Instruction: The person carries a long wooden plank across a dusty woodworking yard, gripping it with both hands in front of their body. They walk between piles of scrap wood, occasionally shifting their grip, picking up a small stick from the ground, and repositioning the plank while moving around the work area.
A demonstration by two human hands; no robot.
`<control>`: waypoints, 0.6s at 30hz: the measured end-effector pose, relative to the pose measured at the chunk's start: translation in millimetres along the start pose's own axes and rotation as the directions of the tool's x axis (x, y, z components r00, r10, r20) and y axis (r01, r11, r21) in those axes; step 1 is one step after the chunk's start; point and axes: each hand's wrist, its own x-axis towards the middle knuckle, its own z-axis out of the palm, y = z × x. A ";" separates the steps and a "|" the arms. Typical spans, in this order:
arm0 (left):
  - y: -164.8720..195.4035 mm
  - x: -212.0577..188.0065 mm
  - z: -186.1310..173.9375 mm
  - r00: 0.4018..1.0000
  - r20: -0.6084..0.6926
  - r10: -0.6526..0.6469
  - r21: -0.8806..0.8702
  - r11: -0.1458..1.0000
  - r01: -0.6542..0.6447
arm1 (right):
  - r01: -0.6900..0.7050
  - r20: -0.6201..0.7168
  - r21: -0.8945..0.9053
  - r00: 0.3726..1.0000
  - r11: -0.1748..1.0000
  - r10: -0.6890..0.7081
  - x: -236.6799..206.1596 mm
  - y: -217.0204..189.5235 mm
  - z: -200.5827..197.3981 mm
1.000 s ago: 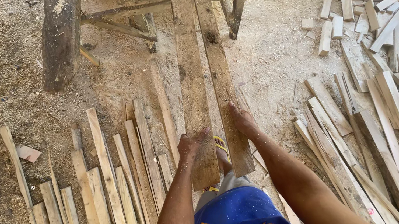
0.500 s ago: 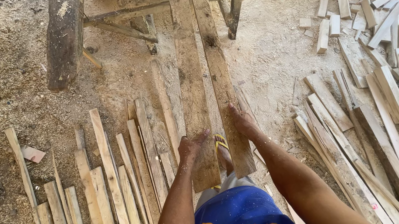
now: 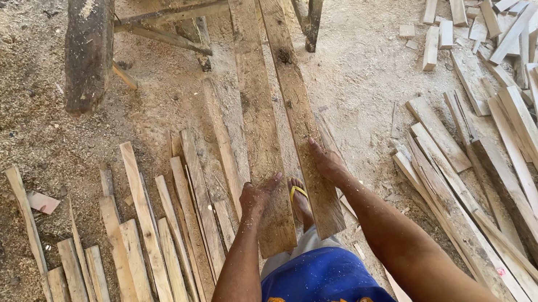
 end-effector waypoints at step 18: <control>-9.4 -28.5 8.1 0.988 0.150 0.029 -0.275 0.961 0.013 | 0.039 -0.004 0.014 0.999 0.999 -0.038 -20.2 28.2 3.4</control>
